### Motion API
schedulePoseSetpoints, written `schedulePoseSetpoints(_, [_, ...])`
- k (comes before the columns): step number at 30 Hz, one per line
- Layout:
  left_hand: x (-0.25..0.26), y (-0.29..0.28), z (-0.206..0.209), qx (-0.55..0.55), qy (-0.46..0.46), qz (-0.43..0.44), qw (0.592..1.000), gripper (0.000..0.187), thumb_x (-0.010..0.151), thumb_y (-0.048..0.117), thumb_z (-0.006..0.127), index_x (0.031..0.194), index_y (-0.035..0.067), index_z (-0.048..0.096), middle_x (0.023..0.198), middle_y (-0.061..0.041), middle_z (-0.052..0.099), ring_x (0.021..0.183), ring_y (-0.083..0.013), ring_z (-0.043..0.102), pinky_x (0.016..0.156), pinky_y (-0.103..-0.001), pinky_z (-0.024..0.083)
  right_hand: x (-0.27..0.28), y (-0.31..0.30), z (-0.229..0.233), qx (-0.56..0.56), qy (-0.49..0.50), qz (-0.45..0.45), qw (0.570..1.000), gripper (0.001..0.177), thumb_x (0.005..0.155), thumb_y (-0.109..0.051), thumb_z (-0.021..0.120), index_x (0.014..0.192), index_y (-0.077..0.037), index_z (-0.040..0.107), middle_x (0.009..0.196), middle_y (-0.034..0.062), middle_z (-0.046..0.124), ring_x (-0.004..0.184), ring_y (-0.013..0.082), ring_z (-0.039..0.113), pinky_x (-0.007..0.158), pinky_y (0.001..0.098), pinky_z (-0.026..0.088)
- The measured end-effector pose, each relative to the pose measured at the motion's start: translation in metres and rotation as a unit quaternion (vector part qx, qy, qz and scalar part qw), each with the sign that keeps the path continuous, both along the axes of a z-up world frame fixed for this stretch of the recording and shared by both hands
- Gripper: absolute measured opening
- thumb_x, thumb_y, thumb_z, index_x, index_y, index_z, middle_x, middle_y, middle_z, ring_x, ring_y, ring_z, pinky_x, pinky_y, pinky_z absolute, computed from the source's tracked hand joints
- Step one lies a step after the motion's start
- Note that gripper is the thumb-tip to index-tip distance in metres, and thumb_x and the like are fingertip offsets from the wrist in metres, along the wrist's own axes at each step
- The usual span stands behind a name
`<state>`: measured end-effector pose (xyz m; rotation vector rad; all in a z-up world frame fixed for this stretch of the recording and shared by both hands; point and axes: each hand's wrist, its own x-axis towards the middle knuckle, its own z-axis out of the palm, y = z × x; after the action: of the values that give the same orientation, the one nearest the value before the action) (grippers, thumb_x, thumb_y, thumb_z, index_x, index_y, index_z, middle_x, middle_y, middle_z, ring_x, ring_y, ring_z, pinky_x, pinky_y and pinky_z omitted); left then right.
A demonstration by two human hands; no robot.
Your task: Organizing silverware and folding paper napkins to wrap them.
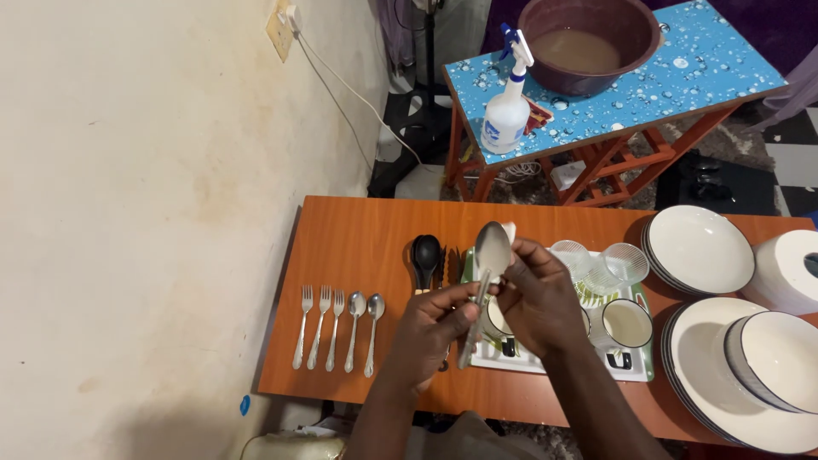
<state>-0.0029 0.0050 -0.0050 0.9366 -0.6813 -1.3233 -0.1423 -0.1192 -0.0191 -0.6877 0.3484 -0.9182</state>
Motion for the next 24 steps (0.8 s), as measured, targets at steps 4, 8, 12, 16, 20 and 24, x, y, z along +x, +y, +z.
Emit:
schedulePoseSetpoints(4, [-0.001, -0.006, -0.014, 0.027, 0.07, 0.004, 0.997, 0.029, 0.095, 0.019, 0.073, 0.116, 0.0, 0.068, 0.086, -0.003, 0.07, 0.072, -0.012, 0.067, 0.065, -0.028, 0.055, 0.001, 0.003, 0.022, 0.004, -0.003, 0.03, 1.0, 0.024, 0.098, -0.006, 0.063, 0.12, 0.001, 0.068, 0.107, 0.0116, 0.073, 0.093, 0.0182, 0.071, 0.084, 0.0365, 0.059])
schedulePoseSetpoints(8, [0.005, -0.006, -0.02, -0.009, 0.097, 0.028, 0.995, 0.028, 0.096, 0.018, 0.077, 0.112, -0.001, 0.063, 0.089, -0.004, 0.069, 0.076, -0.0136, 0.067, 0.071, -0.029, 0.056, -0.003, 0.013, -0.005, -0.075, 0.132, 0.011, 0.988, 0.026, 0.098, -0.002, 0.068, 0.122, 0.006, 0.073, 0.108, 0.0132, 0.073, 0.088, 0.0172, 0.064, 0.074, 0.034, 0.053])
schedulePoseSetpoints(12, [0.003, -0.005, -0.011, -0.012, 0.042, 0.047, 0.998, 0.039, 0.094, 0.022, 0.079, 0.123, -0.001, 0.067, 0.088, -0.001, 0.068, 0.074, -0.0085, 0.061, 0.067, -0.027, 0.051, 0.006, 0.026, 0.028, -0.085, 0.158, -0.04, 0.983, 0.024, 0.091, -0.002, 0.071, 0.114, 0.006, 0.072, 0.103, 0.011, 0.076, 0.093, 0.0167, 0.073, 0.082, 0.0297, 0.061])
schedulePoseSetpoints(16, [-0.001, -0.005, 0.006, -0.029, 0.064, 0.105, 0.992, 0.047, 0.087, 0.024, 0.077, 0.129, 0.006, 0.063, 0.096, 0.003, 0.071, 0.083, -0.0059, 0.066, 0.075, -0.026, 0.057, 0.01, 0.03, 0.041, -0.217, 0.206, -0.008, 0.954, 0.026, 0.096, -0.006, 0.071, 0.119, 0.005, 0.074, 0.101, 0.0096, 0.075, 0.089, 0.014, 0.07, 0.078, 0.0274, 0.058])
schedulePoseSetpoints(20, [0.007, -0.002, -0.022, -0.066, 0.066, 0.129, 0.987, 0.041, 0.097, 0.027, 0.077, 0.122, -0.004, 0.07, 0.097, -0.005, 0.071, 0.085, -0.0103, 0.067, 0.074, -0.026, 0.057, 0.011, 0.04, 0.035, -0.241, 0.238, 0.043, 0.94, 0.029, 0.094, -0.008, 0.071, 0.121, 0.003, 0.073, 0.104, 0.0053, 0.074, 0.091, 0.0105, 0.069, 0.079, 0.027, 0.059])
schedulePoseSetpoints(24, [0.004, 0.005, -0.002, -0.025, 0.068, 0.174, 0.982, 0.039, 0.09, 0.029, 0.076, 0.119, 0.003, 0.071, 0.095, -0.002, 0.072, 0.079, -0.0076, 0.066, 0.063, -0.023, 0.055, 0.011, 0.053, 0.03, -0.208, 0.251, 0.102, 0.94, 0.028, 0.097, -0.011, 0.069, 0.122, 0.002, 0.072, 0.089, 0.0068, 0.076, 0.077, 0.0117, 0.071, 0.071, 0.0279, 0.058])
